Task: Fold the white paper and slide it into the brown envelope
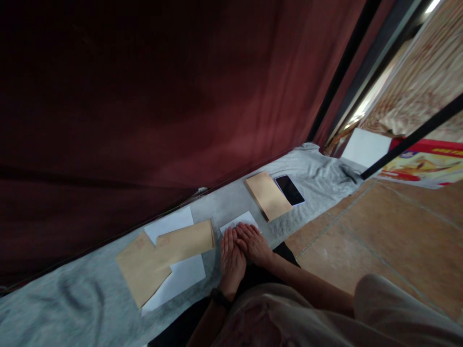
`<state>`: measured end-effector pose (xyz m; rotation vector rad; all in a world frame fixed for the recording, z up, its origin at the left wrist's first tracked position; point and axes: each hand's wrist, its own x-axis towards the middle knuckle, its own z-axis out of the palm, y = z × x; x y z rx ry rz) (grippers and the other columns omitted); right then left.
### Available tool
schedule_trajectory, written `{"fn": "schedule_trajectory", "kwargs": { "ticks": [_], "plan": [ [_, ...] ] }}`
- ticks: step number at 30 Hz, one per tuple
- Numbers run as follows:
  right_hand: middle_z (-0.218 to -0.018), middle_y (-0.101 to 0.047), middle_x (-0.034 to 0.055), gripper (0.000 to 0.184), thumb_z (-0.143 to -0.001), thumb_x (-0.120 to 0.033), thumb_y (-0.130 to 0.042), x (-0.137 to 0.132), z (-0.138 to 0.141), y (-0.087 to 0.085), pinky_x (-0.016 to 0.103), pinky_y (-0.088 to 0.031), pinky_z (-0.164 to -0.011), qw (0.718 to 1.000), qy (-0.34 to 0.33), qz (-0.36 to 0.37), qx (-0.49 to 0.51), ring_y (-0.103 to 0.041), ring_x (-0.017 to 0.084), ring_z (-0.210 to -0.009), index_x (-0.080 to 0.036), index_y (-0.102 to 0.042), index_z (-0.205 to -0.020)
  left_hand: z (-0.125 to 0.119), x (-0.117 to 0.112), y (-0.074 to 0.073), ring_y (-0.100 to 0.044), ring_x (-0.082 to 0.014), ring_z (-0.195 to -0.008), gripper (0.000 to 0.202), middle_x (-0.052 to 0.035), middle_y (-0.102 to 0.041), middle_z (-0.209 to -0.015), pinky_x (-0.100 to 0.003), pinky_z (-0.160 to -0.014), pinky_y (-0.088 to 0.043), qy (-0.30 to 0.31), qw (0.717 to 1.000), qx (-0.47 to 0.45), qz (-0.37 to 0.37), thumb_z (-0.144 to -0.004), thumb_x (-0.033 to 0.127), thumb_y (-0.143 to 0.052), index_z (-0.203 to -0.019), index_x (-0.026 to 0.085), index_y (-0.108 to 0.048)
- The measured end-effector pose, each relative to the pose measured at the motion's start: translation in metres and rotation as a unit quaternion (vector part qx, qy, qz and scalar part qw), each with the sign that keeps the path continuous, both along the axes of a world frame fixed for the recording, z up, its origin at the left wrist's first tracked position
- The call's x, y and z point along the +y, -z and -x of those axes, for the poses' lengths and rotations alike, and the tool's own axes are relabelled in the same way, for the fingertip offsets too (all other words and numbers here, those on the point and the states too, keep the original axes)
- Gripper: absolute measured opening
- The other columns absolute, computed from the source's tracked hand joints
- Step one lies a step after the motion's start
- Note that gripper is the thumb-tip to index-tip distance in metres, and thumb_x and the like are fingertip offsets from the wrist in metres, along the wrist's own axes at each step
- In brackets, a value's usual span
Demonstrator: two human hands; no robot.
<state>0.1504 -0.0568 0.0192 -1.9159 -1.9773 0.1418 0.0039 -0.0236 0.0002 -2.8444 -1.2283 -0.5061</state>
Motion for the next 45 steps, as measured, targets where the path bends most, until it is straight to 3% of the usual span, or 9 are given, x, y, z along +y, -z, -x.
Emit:
{"fn": "schedule_trajectory", "kwargs": {
  "ticks": [5, 19, 26, 30, 34, 37, 40, 42, 45],
  "plan": [
    [-0.157, -0.045, 0.01, 0.048, -0.104, -0.041, -0.047, 0.003, -0.01, 0.013, 0.045, -0.034, -0.118, 1.0, -0.006, -0.008, -0.02, -0.043, 0.024, -0.144, -0.021, -0.05, -0.147, 0.002, 0.007, 0.004, -0.023, -0.0283, -0.154, 0.063, -0.0203, -0.03, -0.163, -0.052, -0.122, -0.032, 0.008, 1.0, 0.005, 0.016, -0.103, 0.02, -0.033, -0.161, 0.008, -0.011],
    [-0.156, -0.046, 0.0127, 0.054, -0.101, -0.029, -0.044, 0.037, -0.045, 0.019, 0.045, -0.031, -0.12, 0.996, 0.073, 0.009, -0.053, -0.043, 0.026, -0.143, -0.014, -0.042, -0.153, -0.003, 0.001, 0.002, -0.029, -0.0311, -0.152, 0.067, -0.0208, -0.03, -0.163, -0.054, -0.12, -0.032, -0.101, 0.994, -0.033, 0.034, -0.104, 0.034, -0.036, -0.161, 0.01, -0.012],
    [-0.137, -0.06, 0.0187, 0.045, -0.095, -0.024, -0.055, 0.068, -0.048, -0.006, 0.047, -0.034, -0.117, 0.996, 0.014, 0.083, -0.015, -0.052, 0.03, -0.128, -0.01, -0.059, -0.137, -0.006, -0.002, 0.0, -0.028, -0.0318, -0.152, 0.068, -0.0209, -0.031, -0.163, -0.053, -0.121, -0.031, -0.113, 0.993, -0.016, 0.042, -0.102, 0.028, -0.037, -0.162, 0.008, -0.011],
    [-0.121, -0.067, 0.0146, 0.032, -0.088, -0.023, -0.066, 0.088, -0.058, -0.022, 0.041, -0.046, -0.103, 0.994, -0.014, 0.112, -0.009, -0.06, 0.028, -0.112, -0.015, -0.069, -0.119, -0.001, 0.0, -0.001, -0.03, -0.0317, -0.151, 0.07, -0.021, -0.032, -0.162, -0.053, -0.12, -0.032, -0.098, 0.994, -0.03, 0.048, -0.102, 0.031, -0.04, -0.161, 0.008, -0.011],
    [-0.106, -0.071, 0.0076, 0.017, -0.092, -0.014, -0.059, 0.097, -0.063, -0.042, 0.029, -0.049, -0.092, 0.991, -0.051, 0.125, 0.004, -0.065, 0.02, -0.102, -0.02, -0.073, -0.1, 0.007, 0.0, -0.003, -0.031, -0.0275, -0.151, 0.069, -0.017, -0.031, -0.164, -0.048, -0.119, -0.037, -0.079, 0.99, -0.087, 0.075, -0.104, 0.031, -0.039, -0.163, 0.014, -0.006],
    [-0.109, -0.07, 0.0044, 0.023, -0.1, -0.018, -0.049, 0.095, -0.065, -0.065, 0.026, -0.05, -0.087, 0.993, -0.062, 0.092, 0.032, -0.067, 0.016, -0.096, -0.022, -0.069, -0.108, 0.015, -0.004, -0.009, -0.026, -0.0239, -0.153, 0.069, -0.0124, -0.023, -0.168, -0.042, -0.119, -0.038, -0.097, 0.979, -0.146, 0.101, -0.105, 0.03, -0.037, -0.163, 0.02, -0.002],
    [-0.109, -0.07, 0.0048, 0.025, -0.105, -0.023, -0.043, 0.083, -0.065, -0.079, 0.027, -0.049, -0.096, 0.994, -0.07, -0.019, 0.084, -0.065, 0.016, -0.104, -0.022, -0.068, -0.109, 0.022, -0.011, -0.018, -0.025, -0.0243, -0.154, 0.067, -0.0108, -0.019, -0.169, -0.042, -0.121, -0.036, -0.11, 0.969, -0.194, 0.104, -0.105, 0.029, -0.037, -0.163, 0.022, -0.002],
    [-0.11, -0.07, 0.0054, 0.024, -0.105, -0.024, -0.044, 0.07, -0.064, -0.075, 0.032, -0.047, -0.104, 0.988, -0.086, -0.081, 0.097, -0.064, 0.017, -0.109, -0.022, -0.068, -0.107, 0.027, -0.015, -0.023, -0.026, -0.0268, -0.153, 0.067, -0.0121, -0.019, -0.168, -0.046, -0.121, -0.036, -0.098, 0.965, -0.225, 0.093, -0.105, 0.026, -0.039, -0.163, 0.022, -0.006],
    [-0.112, -0.072, 0.0053, 0.022, -0.1, -0.015, -0.047, 0.046, -0.059, -0.051, 0.039, -0.042, -0.114, 0.979, -0.14, -0.116, 0.091, -0.065, 0.018, -0.11, -0.021, -0.067, -0.105, 0.031, -0.017, -0.026, -0.029, -0.0292, -0.152, 0.067, -0.0138, -0.023, -0.167, -0.048, -0.118, -0.039, -0.067, 0.962, -0.258, 0.065, -0.103, 0.021, -0.044, -0.162, 0.022, -0.013]
  ]
}}
